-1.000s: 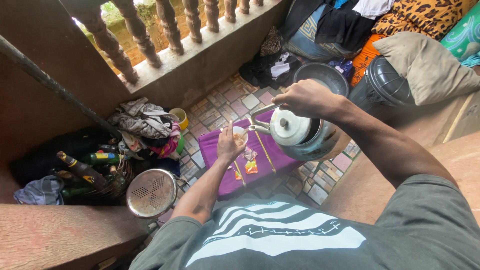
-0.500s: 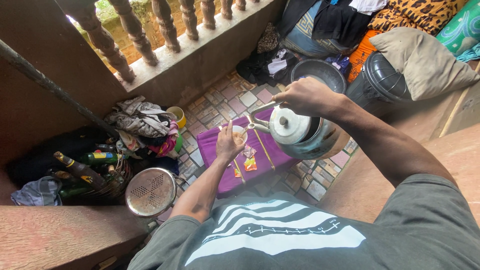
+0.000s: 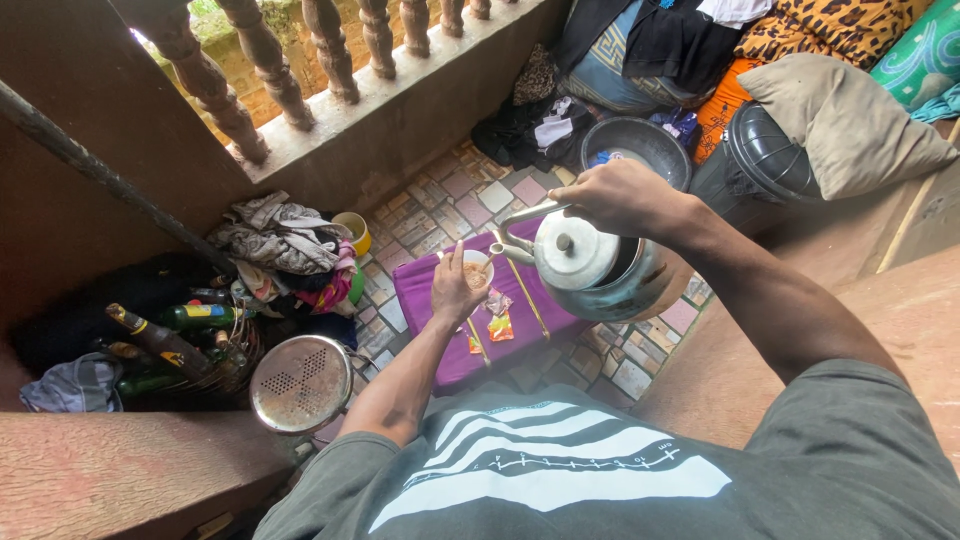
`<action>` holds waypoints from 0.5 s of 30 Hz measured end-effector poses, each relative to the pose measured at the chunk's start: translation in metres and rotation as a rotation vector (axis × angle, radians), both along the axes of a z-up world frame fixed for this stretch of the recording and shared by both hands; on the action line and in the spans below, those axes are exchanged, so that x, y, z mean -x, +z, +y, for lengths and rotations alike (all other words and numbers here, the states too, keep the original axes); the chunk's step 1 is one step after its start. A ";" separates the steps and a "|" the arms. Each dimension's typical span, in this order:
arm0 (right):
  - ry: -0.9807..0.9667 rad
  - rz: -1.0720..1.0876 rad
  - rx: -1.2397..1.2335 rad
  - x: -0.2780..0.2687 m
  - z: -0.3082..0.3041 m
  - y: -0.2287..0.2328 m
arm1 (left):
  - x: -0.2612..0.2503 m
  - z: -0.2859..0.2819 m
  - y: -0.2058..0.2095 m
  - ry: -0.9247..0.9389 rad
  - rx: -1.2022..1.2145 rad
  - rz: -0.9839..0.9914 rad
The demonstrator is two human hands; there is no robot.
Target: Prepare a beverage by emptying a packet into a cup and adding water from a kettle.
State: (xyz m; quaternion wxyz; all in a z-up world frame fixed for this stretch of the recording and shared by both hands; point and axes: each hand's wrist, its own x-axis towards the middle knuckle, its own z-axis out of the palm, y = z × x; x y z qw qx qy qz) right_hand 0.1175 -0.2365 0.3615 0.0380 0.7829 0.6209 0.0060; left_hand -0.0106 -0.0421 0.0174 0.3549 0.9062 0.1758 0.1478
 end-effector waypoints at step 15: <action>-0.531 0.209 -0.505 -0.008 -0.086 -0.076 | 0.000 0.021 -0.002 0.157 0.035 -0.025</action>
